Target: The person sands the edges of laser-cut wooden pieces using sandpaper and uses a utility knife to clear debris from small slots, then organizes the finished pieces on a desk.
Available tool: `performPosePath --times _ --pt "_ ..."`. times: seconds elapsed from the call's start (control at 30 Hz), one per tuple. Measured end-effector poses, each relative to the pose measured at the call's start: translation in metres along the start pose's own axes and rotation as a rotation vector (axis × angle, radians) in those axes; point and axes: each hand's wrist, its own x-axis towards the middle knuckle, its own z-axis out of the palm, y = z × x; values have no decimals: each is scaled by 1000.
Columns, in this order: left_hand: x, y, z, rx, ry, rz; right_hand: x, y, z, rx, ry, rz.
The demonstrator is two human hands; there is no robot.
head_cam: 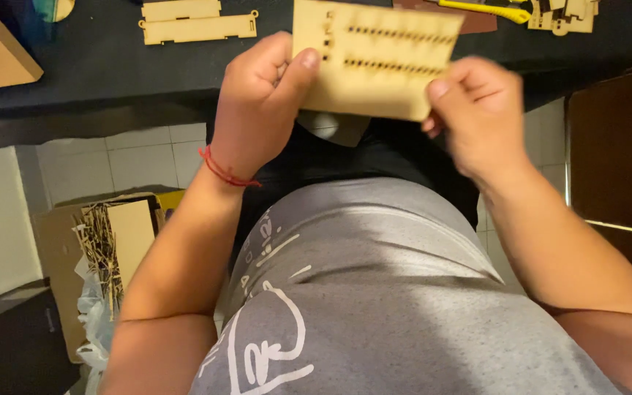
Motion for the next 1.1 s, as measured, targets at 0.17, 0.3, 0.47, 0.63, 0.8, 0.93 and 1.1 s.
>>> performPosePath --times 0.17,0.3,0.47,0.63,0.8,0.93,1.1 --pt "-16 -9 0 -207 -109 -305 -5 9 19 193 13 313" --pt "-34 -26 5 -412 -179 -469 21 11 -24 -505 -52 -128" --pt "-55 -41 18 -522 -243 -652 69 17 -91 -1317 -69 -632" --pt "-71 -33 12 -318 -310 -386 83 22 -105 -1608 -153 -730" --pt "-75 -28 4 -262 -289 -356 73 2 -98 -1538 -173 -669" --pt "-64 -9 7 -309 -265 -339 24 -40 -68 -801 -187 -362" --pt "-35 12 24 -384 -216 -297 -19 -25 -41 -108 -149 208"
